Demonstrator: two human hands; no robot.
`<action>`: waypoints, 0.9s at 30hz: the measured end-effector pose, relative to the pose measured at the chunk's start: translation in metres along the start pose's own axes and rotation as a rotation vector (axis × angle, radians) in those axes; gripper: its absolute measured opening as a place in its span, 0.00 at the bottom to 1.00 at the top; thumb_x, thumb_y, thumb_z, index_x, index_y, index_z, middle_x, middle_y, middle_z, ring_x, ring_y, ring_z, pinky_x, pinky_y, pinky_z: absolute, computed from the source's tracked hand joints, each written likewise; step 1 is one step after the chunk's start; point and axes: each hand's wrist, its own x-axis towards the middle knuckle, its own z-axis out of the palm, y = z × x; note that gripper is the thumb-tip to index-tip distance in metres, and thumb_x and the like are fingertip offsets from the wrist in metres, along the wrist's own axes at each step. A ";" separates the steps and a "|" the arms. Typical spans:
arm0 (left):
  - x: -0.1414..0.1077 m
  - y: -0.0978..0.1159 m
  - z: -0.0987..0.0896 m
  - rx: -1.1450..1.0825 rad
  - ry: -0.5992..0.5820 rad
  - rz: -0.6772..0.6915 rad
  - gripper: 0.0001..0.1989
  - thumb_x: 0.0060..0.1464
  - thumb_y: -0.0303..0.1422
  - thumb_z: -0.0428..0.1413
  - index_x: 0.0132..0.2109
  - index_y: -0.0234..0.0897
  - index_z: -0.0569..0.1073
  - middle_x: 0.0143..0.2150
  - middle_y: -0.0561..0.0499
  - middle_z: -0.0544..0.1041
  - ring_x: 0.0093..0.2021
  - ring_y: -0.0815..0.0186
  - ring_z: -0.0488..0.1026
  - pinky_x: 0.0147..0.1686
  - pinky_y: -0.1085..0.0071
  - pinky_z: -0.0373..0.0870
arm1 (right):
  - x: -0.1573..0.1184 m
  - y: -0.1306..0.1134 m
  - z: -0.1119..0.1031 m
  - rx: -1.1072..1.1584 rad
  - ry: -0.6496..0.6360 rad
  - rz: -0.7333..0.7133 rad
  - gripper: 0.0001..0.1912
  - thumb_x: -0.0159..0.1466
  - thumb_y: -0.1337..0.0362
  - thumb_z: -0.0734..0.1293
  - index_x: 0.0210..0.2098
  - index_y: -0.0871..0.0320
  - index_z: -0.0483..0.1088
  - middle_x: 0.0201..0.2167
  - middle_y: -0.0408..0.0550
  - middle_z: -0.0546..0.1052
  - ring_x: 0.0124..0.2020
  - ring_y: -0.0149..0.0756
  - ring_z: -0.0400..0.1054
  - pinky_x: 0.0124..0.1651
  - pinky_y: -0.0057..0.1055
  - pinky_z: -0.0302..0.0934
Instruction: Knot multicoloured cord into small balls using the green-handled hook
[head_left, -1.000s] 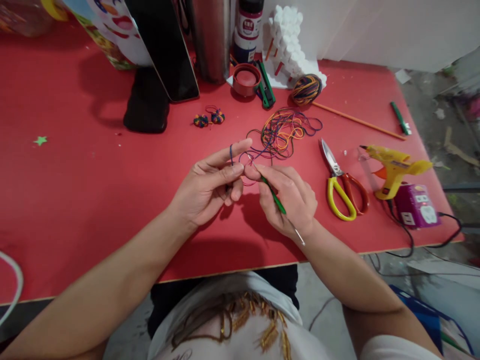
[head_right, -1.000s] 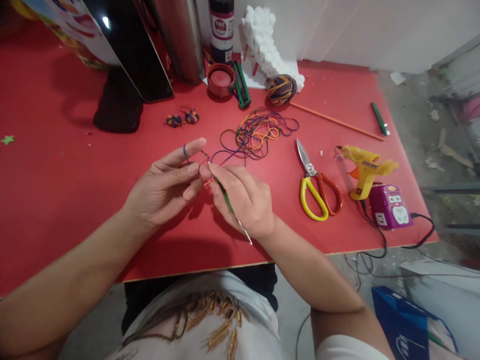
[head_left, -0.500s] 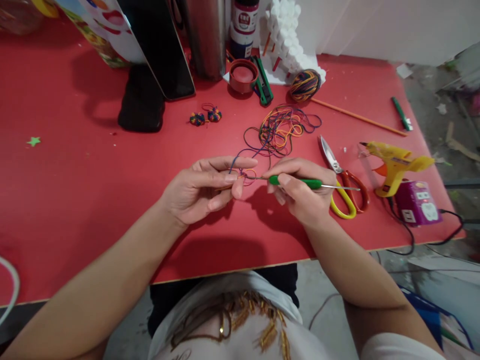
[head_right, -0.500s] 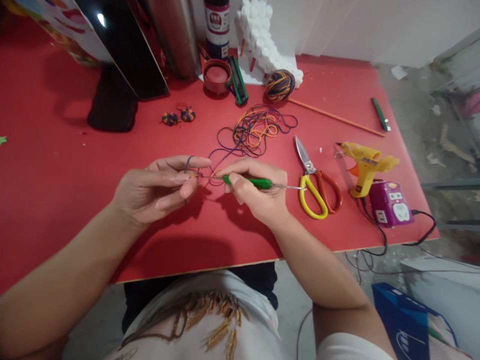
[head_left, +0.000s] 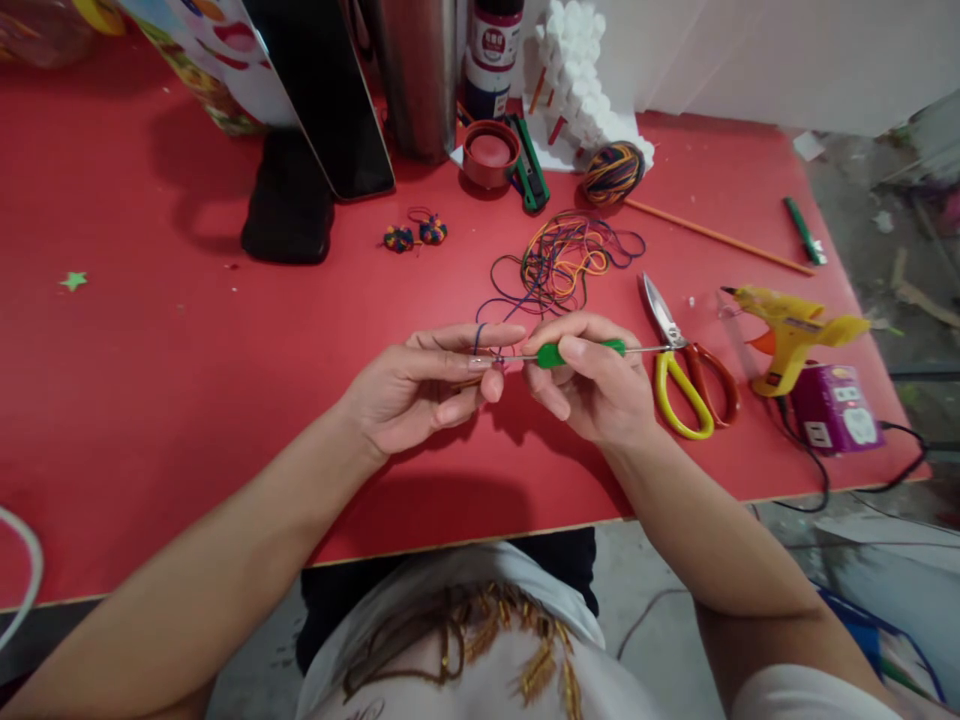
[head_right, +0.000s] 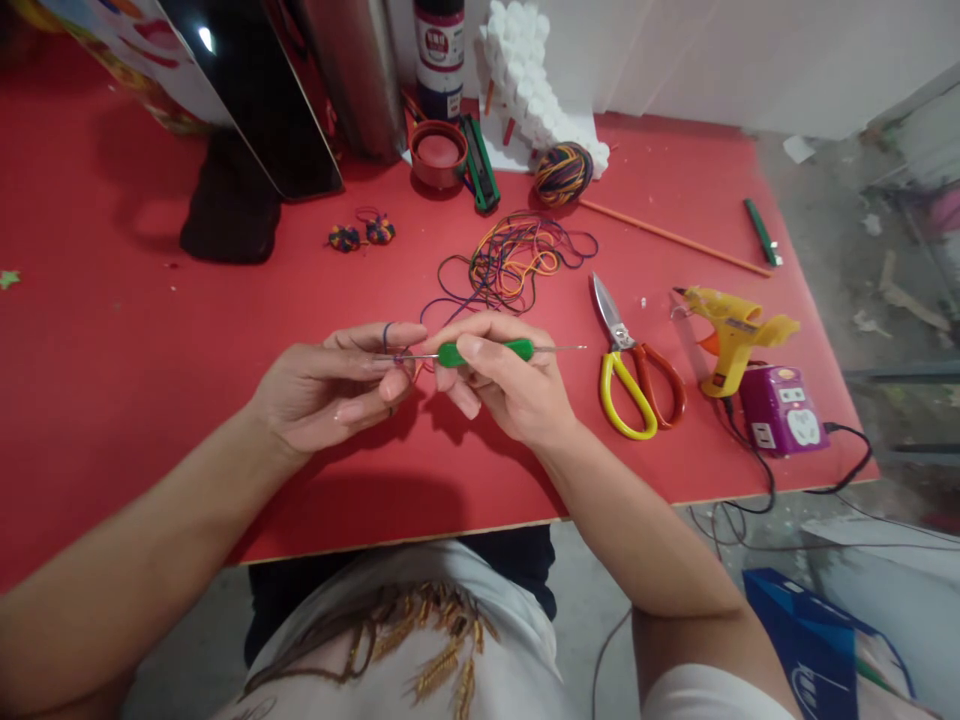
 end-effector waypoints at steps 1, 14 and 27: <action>0.000 -0.001 0.001 -0.005 0.007 0.012 0.19 0.56 0.17 0.60 0.48 0.35 0.89 0.29 0.43 0.84 0.16 0.76 0.70 0.18 0.85 0.66 | -0.001 0.002 0.002 -0.001 0.018 -0.009 0.10 0.69 0.58 0.74 0.39 0.58 0.84 0.25 0.45 0.82 0.15 0.24 0.66 0.20 0.22 0.62; -0.002 0.003 0.005 -0.109 0.079 0.070 0.18 0.56 0.14 0.57 0.48 0.28 0.87 0.29 0.46 0.82 0.17 0.76 0.68 0.17 0.84 0.67 | 0.000 0.004 0.000 -0.003 0.012 -0.031 0.08 0.72 0.63 0.72 0.43 0.57 0.86 0.27 0.45 0.83 0.18 0.23 0.68 0.21 0.21 0.59; 0.001 0.000 0.003 -0.073 0.113 0.052 0.12 0.54 0.17 0.61 0.38 0.32 0.87 0.24 0.48 0.76 0.17 0.75 0.65 0.15 0.84 0.63 | 0.000 0.003 -0.002 0.016 -0.046 0.037 0.09 0.70 0.60 0.74 0.41 0.58 0.85 0.26 0.44 0.83 0.16 0.23 0.66 0.21 0.22 0.59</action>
